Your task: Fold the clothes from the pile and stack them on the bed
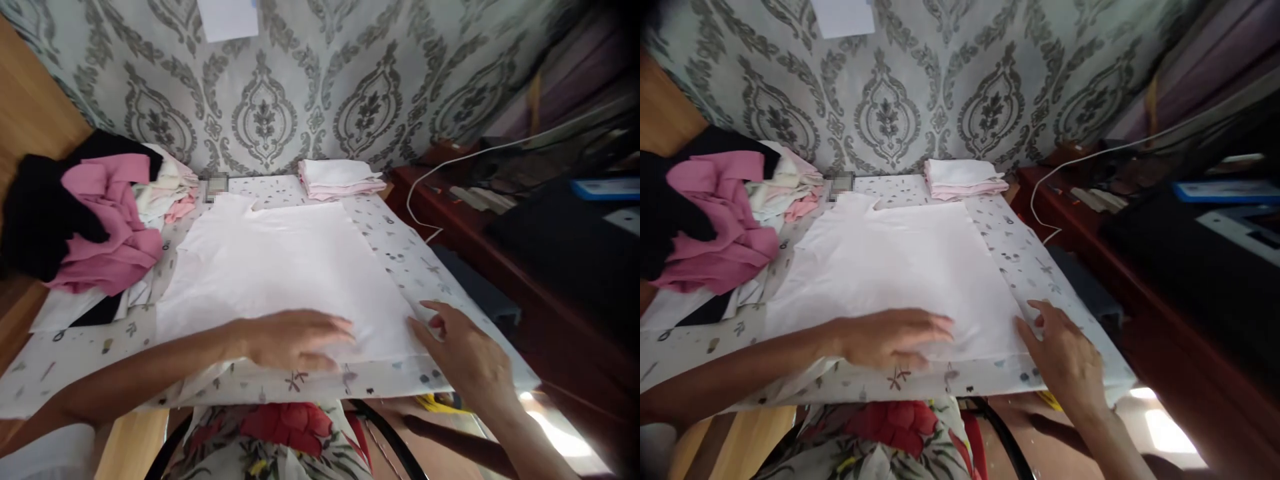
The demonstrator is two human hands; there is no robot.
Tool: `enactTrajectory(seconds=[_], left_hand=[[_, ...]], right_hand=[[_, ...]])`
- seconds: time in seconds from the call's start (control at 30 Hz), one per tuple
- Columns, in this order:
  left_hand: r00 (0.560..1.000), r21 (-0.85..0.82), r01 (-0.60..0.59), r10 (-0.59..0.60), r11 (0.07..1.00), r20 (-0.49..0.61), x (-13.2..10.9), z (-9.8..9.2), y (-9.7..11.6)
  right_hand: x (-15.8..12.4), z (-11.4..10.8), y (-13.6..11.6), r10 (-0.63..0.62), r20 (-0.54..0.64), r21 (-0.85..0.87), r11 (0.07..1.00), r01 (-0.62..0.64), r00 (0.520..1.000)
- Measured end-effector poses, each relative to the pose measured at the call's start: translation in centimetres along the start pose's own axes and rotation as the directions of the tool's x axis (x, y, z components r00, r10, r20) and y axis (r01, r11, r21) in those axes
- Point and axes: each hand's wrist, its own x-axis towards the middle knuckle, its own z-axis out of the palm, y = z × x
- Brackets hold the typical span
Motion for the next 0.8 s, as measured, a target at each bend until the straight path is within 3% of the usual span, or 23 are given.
enactTrajectory(seconds=[0.07,0.17,0.23,0.33,0.4,0.47,0.53,0.6,0.67,0.8], left_hand=[[0.966,0.087,0.191,-0.171,0.978,-0.192,-2.4,-1.5,-2.6],[0.862,0.168,0.432,-0.351,0.886,-0.366,-5.8,-2.0,-5.8],[0.867,0.181,0.443,-0.369,0.878,-0.334,-7.4,-1.0,-6.5],[0.936,0.171,0.306,-0.262,0.937,-0.236,-8.3,0.4,-6.3],[0.925,0.161,0.321,-0.273,0.933,-0.263,-8.5,0.5,-6.6],[0.845,0.171,0.471,-0.388,0.865,-0.368,-8.8,-0.3,-8.0],[0.712,0.178,0.645,-0.501,0.743,-0.492,-9.6,-1.4,-10.2],[0.573,0.162,0.773,-0.564,0.613,-0.595,-11.0,-2.6,-12.4],[0.464,0.137,0.847,-0.587,0.514,-0.663,-12.4,-3.8,-14.1],[0.341,0.062,0.895,-0.59,0.441,-0.732,-14.1,-7.1,-15.7]], right_hand=[[-0.1,0.3,-0.9,-0.161,-0.097,0.022,0.986,0.163,0.982],[0.1,1.3,-3.3,-0.448,-0.135,0.171,0.868,0.466,0.884],[0.3,2.2,-5.4,-0.57,-0.126,0.273,0.767,0.581,0.812],[0.9,3.2,-8.8,-0.682,-0.065,0.357,0.666,0.655,0.729],[1.2,3.5,-11.4,-0.764,0.004,0.383,0.598,0.704,0.646],[1.4,3.4,-14.0,-0.84,0.064,0.404,0.516,0.755,0.539],[1.6,3.4,-16.2,-0.897,0.093,0.439,0.427,0.791,0.432],[2.1,3.7,-17.7,-0.927,0.099,0.484,0.363,0.797,0.362],[3.4,4.5,-18.7,-0.926,0.08,0.522,0.355,0.775,0.37],[9.4,7.0,-19.9,-0.866,0.025,0.572,0.422,0.704,0.499]])
